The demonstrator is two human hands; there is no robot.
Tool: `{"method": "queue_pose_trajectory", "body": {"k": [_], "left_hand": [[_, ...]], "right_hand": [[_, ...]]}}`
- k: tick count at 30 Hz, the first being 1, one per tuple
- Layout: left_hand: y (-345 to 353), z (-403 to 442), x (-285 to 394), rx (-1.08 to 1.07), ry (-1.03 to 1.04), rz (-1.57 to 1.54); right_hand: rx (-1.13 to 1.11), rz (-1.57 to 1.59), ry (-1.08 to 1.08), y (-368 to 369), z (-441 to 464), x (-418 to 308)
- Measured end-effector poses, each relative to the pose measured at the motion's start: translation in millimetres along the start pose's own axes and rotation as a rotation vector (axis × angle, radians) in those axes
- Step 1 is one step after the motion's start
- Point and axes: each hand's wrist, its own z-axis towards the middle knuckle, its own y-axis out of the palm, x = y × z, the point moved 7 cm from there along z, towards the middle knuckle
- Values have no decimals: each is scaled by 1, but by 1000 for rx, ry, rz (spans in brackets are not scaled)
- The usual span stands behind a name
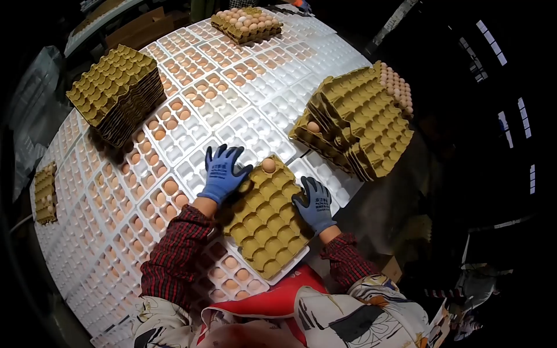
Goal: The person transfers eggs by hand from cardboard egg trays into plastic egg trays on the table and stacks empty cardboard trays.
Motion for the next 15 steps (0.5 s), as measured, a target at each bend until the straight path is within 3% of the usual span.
{"method": "queue_pose_trajectory", "body": {"k": [3,5,7,8,9,10,12,15], "left_hand": [[57,15,66,-214,49,170],[116,20,59,-161,44,343],[110,25,60,-199,24,353],[65,21,80,-214,7,239],[59,19,73,-30,-1,81],[41,22,64,-82,-107,-173],[15,10,15,222,-240,-589],[-89,-27,-81,518,-322,-159]], "right_hand": [[-222,78,88,26,-11,41],[-305,64,105,35,-10,39],[-292,-20,75,36,-8,41],[-288,-10,72,39,-9,40],[-276,-21,85,40,-10,42],[-261,-36,93,39,-6,43],[-286,-7,127,38,-1,43],[-304,63,104,34,6,46]]}}
